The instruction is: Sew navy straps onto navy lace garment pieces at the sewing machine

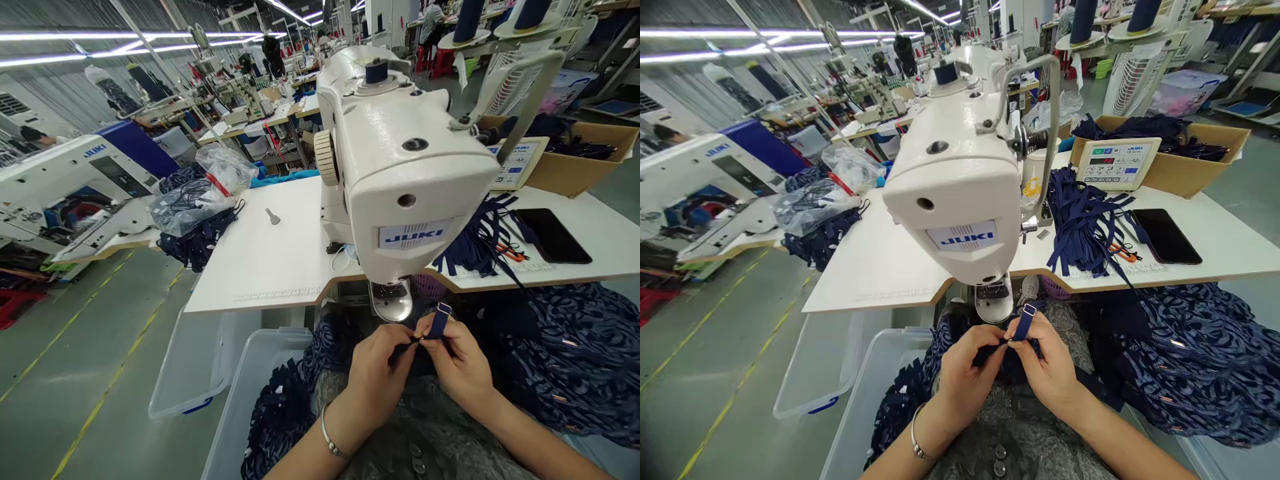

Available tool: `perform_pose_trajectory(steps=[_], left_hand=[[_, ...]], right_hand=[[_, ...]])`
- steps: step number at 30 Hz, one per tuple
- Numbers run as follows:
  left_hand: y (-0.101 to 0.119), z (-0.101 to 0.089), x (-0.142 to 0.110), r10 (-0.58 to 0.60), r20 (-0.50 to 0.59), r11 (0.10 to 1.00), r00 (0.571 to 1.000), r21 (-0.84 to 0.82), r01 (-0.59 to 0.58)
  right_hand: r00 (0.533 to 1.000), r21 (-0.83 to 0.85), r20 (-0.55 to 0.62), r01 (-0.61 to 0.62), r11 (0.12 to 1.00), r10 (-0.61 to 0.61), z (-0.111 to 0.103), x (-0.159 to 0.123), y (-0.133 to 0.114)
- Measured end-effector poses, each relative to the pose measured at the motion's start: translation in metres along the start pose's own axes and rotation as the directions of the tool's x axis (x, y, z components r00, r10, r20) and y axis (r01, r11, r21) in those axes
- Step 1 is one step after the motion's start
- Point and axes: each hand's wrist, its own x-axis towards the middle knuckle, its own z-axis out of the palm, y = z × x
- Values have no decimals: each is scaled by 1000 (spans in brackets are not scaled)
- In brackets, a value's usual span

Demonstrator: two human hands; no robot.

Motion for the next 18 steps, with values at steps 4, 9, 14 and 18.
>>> perform_pose_trajectory(steps=[4, 9, 14, 18], left_hand=[[2, 1, 0, -232, 13, 972, 973, -37, 232], [-3, -2, -1, -426, 70, 902, 902, -43, 429], [-14, -9, 5, -169, -109, 945, 980, 263, 192], [-22, -13, 6, 165, -115, 832, 980, 550, -76]], right_hand=[[989, -127, 57, -126, 984, 134, -2, 6, -7], [958, -280, 137, -207, 937, 253, -5, 20, -11], [966, -412, 168, -113, 904, 197, -1, 33, -2], [977, -468, 155, -57, 882, 145, 5, 38, 2]])
